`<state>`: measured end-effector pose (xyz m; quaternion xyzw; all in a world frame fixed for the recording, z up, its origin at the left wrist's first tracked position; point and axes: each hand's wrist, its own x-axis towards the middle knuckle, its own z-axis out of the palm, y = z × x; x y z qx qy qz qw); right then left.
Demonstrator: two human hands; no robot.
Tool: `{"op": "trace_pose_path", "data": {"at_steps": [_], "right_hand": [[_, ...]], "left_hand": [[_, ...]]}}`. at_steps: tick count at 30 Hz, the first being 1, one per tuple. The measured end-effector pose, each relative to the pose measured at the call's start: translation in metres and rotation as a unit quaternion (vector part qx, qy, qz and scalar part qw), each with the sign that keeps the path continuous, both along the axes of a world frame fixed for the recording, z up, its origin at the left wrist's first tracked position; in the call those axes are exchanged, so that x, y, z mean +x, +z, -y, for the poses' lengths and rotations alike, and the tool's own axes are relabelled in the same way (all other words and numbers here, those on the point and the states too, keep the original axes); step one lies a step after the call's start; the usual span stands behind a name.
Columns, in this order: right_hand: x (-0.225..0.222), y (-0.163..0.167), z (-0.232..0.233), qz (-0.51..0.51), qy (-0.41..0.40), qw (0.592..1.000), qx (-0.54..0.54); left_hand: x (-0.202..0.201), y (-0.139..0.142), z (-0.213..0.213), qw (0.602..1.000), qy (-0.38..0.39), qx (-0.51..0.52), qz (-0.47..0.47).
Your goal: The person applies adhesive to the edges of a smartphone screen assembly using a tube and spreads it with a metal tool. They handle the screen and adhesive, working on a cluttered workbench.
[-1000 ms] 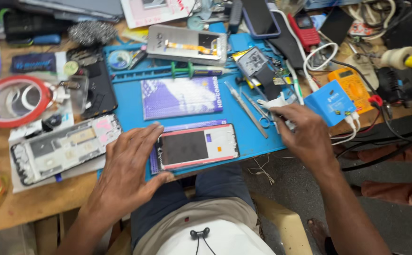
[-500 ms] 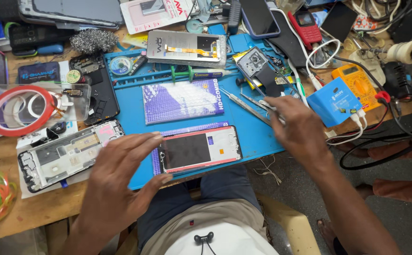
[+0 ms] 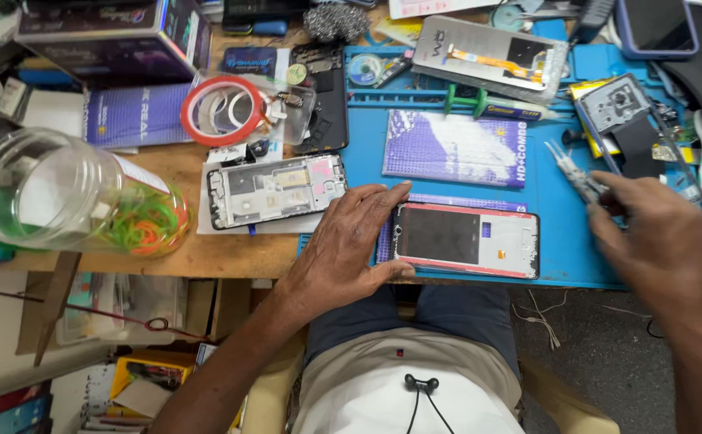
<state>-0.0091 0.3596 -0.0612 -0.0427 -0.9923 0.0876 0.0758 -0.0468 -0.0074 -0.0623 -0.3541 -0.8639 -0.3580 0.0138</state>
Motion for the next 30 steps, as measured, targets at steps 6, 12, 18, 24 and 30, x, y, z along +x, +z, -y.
{"op": "trace_pose_path", "data": {"at_steps": [6,12,18,24,30], "right_hand": [[0.016,-0.023,-0.049,-0.089,0.023,0.924,-0.371],[0.023,-0.040,-0.044,-0.065,-0.005,0.923,-0.380],[0.014,-0.008,0.006,0.035,-0.002,0.908,-0.418],[-0.003,0.010,0.083,0.015,0.156,0.965,-0.208],[-0.017,0.025,0.110,0.040,0.153,0.977,-0.146]], "left_hand": [[0.004,-0.003,0.005,1.000,0.016,0.017,-0.018],[0.001,-0.009,0.006,1.000,0.014,0.010,0.005],[0.000,-0.016,0.005,1.000,0.019,0.022,-0.010],[0.004,-0.018,0.006,0.999,0.030,0.019,-0.024],[0.001,-0.019,0.008,0.999,0.038,0.010,-0.023]]}}
